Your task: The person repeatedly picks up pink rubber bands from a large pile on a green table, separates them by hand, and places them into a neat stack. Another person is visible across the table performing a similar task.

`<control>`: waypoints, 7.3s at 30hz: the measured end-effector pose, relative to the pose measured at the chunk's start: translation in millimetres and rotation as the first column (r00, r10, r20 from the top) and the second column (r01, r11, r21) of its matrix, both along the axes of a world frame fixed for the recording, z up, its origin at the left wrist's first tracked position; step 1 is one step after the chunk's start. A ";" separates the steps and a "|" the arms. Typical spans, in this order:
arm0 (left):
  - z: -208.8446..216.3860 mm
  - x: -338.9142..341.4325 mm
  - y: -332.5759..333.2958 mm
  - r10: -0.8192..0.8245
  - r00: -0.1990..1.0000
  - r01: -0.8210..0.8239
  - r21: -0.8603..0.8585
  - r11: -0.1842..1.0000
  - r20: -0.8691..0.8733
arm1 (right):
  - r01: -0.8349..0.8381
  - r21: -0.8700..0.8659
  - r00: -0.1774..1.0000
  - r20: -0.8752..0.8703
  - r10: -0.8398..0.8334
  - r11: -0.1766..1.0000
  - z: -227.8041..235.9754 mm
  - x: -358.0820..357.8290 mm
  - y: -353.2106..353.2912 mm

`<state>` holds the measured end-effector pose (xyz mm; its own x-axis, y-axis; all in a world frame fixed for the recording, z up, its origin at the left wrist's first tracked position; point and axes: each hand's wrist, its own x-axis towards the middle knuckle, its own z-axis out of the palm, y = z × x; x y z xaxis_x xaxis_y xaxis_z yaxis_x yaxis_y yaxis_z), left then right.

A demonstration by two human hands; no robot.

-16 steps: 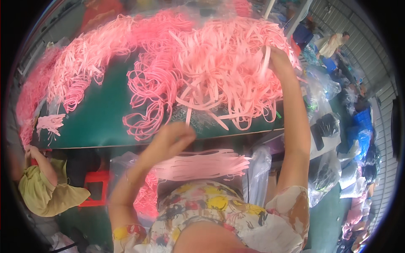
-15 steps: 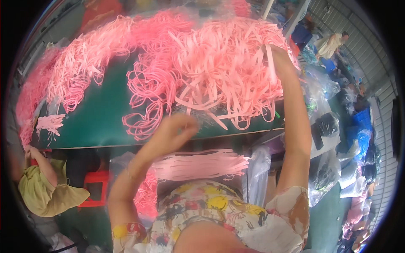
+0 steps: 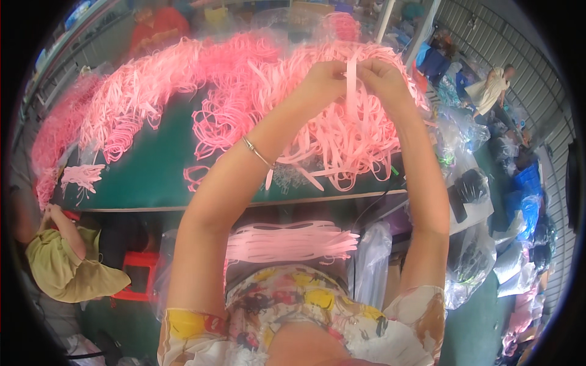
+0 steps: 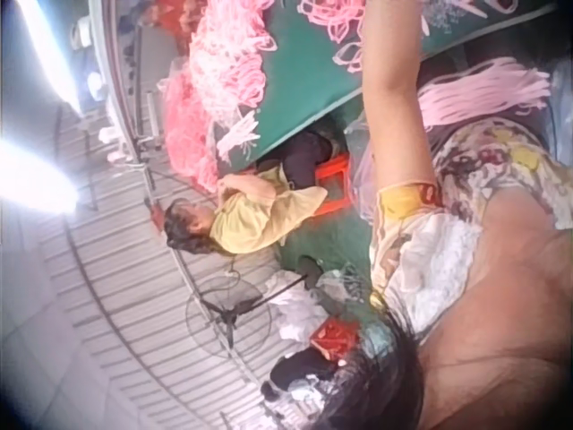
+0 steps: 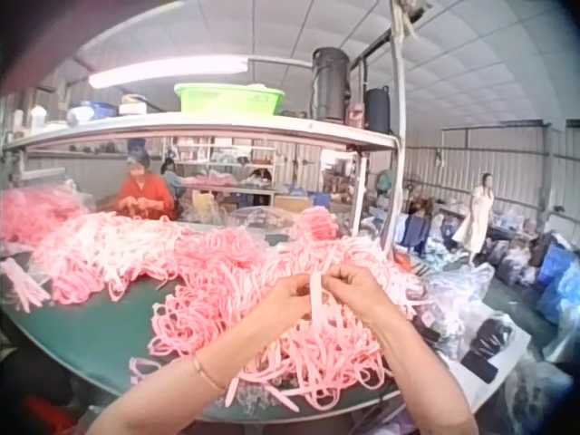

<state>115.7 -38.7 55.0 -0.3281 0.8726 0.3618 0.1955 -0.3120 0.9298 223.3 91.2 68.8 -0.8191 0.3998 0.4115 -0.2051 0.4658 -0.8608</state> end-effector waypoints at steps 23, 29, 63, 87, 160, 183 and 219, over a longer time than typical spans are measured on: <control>-28.7 -2.6 5.1 0.249 0.947 -0.216 0.170 0.961 -0.205 | 0.039 -0.254 0.992 0.128 -0.007 0.966 24.9 18.7 -3.4; -59.5 -19.1 59.5 0.034 0.954 0.020 0.176 0.984 -0.296 | -0.046 -0.142 0.994 0.094 0.060 0.989 63.7 9.3 16.0; -158.2 12.2 -286.3 0.210 0.777 -0.324 -0.091 0.942 -0.594 | 0.086 -0.221 0.859 0.511 0.040 0.971 -135.1 163.9 -80.4; -215.1 24.8 -265.3 0.142 0.914 -0.332 -0.499 0.800 -0.380 | 0.584 0.585 0.676 0.035 -0.736 0.564 -171.9 31.1 95.5; -176.9 28.3 -239.8 0.104 0.948 -0.217 -0.370 0.903 -0.301 | 0.231 0.202 0.957 0.131 -0.260 0.952 -148.1 48.1 -5.4; -23.5 -5.5 -11.6 -0.139 0.962 0.146 -0.014 0.989 0.234 | -0.005 -0.161 0.999 0.040 0.012 0.987 -73.4 14.4 -47.2; -326.4 0.6 -323.1 0.268 0.960 -0.164 -0.605 0.779 0.085 | 0.395 -0.873 0.918 0.383 -0.098 0.285 -329.3 180.8 -123.4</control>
